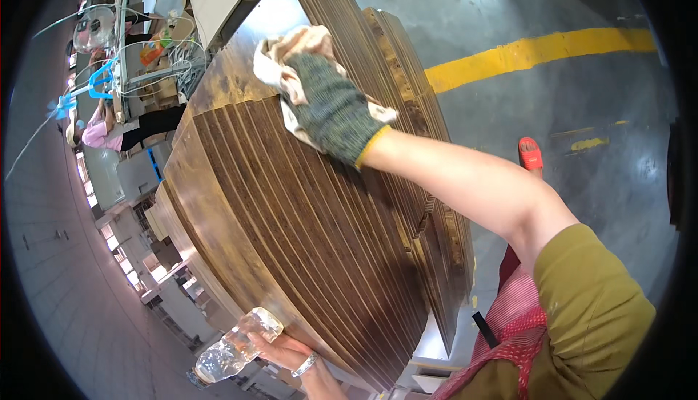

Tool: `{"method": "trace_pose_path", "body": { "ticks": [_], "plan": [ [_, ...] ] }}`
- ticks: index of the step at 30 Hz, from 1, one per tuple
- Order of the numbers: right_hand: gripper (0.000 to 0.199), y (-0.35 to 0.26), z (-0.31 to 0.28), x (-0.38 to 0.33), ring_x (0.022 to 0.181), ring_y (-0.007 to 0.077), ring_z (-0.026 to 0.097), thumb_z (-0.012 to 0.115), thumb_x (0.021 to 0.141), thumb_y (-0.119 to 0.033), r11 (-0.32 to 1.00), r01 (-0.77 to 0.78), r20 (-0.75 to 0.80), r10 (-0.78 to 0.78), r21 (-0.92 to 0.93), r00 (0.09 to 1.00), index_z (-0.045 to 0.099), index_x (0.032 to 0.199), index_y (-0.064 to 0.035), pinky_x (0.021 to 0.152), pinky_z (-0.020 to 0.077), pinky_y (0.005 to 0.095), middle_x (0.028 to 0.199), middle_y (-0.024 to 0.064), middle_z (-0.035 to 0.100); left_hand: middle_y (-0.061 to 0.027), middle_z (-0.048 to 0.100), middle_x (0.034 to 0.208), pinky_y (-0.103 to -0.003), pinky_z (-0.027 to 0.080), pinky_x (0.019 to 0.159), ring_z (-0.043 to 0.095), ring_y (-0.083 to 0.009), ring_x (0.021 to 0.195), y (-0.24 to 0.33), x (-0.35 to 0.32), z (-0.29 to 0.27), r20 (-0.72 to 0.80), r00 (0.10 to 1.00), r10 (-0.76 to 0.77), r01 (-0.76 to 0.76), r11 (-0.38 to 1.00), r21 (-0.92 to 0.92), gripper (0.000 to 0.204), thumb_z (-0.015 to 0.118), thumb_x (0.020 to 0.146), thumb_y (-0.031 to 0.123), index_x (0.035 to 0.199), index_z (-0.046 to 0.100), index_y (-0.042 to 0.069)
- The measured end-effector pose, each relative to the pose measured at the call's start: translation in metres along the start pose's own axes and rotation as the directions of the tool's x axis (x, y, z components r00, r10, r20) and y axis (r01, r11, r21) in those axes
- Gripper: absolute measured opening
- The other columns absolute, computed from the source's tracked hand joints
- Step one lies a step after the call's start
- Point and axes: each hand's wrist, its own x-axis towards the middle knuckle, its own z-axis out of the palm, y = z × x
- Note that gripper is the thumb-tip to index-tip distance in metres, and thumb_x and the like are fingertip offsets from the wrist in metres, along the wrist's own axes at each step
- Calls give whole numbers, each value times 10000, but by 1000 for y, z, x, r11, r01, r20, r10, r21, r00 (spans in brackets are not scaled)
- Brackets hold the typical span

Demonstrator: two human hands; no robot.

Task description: The person applies liquid from a bottle onto a cloth and wipes wooden panels by hand.

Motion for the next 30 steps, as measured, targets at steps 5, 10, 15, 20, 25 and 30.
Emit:
{"method": "trace_pose_path", "body": {
  "ticks": [5, 10, 15, 20, 25, 30],
  "plan": [
    [277, -50, -21, -58, 911, 283, 526, 478, 813, -118, 986, -60, 359, 113, -155, 927, 478, 1071, -14, 847, 408, 368, 947, 154, 530, -122, 443, 1165, -337, 424, 931, 455, -207, 1097, 1, 5, -13, -27, 999, 22, -22, 1000, 2, 530, 531, 852, 359, 1234, 357, 36],
    [228, -19, -20, -38, 909, 300, 519, 488, 793, -107, 998, -34, 94, 39, -53, 995, 482, 991, 4, 796, 429, 368, 942, 184, 508, -113, 442, 1169, -331, 421, 928, 454, -203, 1098, 1, 2, -5, 35, 999, 5, -5, 1000, -17, 536, 536, 850, 359, 1244, 350, 47],
    [303, -24, -17, -82, 909, 282, 523, 521, 765, -119, 980, 121, 238, -82, -155, 968, 465, 1044, -15, 790, 433, 359, 973, 166, 508, -105, 444, 1167, -319, 418, 926, 457, -196, 1092, 5, 2, -3, -20, 1000, -1, 0, 999, -40, 545, 547, 846, 353, 1248, 343, 46],
    [306, -35, -37, -93, 915, 273, 498, 486, 778, -89, 993, 108, 271, -119, 55, 955, 447, 1067, 4, 861, 393, 341, 960, 150, 480, -104, 450, 1171, -321, 421, 920, 460, -193, 1087, -1, 6, -15, -18, 999, 32, -33, 999, -29, 536, 547, 848, 347, 1240, 349, 40],
    [356, -50, -9, -58, 1015, 275, 504, 424, 833, -135, 979, 199, 31, -197, -45, 980, 446, 1170, -21, 905, 387, 372, 1093, 139, 524, -103, 455, 1171, -321, 407, 932, 460, -193, 1087, -2, 8, -11, 43, 999, -19, 21, 999, -42, 540, 546, 848, 355, 1239, 352, 38],
    [282, -75, -43, -186, 948, 258, 542, 439, 869, -258, 798, -273, 596, -130, 537, 793, 563, 932, -13, 798, 456, 357, 1022, 196, 550, -105, 450, 1185, -324, 398, 942, 456, -194, 1097, 6, -1, -6, -21, 1000, -1, 1, 1000, -7, 546, 537, 853, 357, 1253, 349, 37]
  ]
}}
